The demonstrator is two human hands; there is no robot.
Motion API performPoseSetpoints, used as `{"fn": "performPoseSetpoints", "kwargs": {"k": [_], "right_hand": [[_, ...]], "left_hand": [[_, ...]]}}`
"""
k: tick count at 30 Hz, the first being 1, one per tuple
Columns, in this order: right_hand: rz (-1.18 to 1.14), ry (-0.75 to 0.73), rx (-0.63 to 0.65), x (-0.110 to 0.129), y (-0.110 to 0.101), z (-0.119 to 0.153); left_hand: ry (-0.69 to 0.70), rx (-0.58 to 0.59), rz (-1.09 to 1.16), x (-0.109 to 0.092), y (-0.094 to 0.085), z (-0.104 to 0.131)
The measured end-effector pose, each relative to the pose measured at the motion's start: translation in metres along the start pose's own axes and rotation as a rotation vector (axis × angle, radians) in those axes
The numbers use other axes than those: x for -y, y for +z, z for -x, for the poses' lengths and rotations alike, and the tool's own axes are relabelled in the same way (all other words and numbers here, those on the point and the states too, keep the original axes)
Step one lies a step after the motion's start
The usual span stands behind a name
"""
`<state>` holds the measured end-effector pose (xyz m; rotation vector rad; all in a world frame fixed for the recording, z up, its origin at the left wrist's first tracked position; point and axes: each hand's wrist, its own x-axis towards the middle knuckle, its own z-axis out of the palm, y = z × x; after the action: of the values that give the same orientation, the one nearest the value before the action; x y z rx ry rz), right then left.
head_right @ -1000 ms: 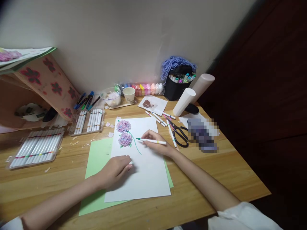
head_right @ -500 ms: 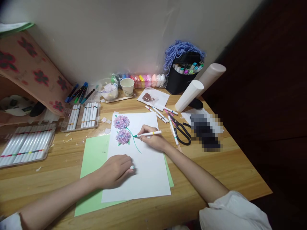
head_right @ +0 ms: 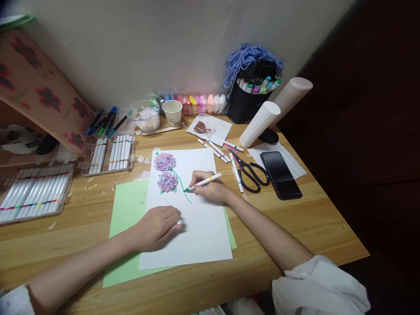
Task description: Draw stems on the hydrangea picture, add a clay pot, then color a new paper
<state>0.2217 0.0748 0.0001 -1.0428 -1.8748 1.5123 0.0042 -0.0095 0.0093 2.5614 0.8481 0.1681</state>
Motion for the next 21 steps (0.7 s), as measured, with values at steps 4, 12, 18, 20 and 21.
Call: {"fn": "performPoseSetpoints", "kwargs": {"k": [4, 12, 18, 20, 21], "right_hand": [[0.02, -0.026, 0.036, -0.004, -0.004, 0.002], [-0.121, -0.047, 0.083, -0.002, -0.016, 0.012], [0.49, -0.104, -0.741, 0.001, -0.04, 0.063], [0.768, -0.044, -0.902, -0.011, -0.052, 0.088], [0.865, -0.002, -0.954, -0.019, -0.057, 0.1]], "left_hand": [[-0.004, 0.0, 0.006, -0.001, 0.0, 0.0], [-0.014, -0.001, 0.035, -0.001, -0.001, 0.0], [-0.022, -0.012, 0.104, 0.0, 0.0, 0.001], [-0.04, -0.005, 0.112, 0.0, 0.001, 0.001], [-0.05, 0.0, 0.117, -0.001, 0.001, 0.0]]}}
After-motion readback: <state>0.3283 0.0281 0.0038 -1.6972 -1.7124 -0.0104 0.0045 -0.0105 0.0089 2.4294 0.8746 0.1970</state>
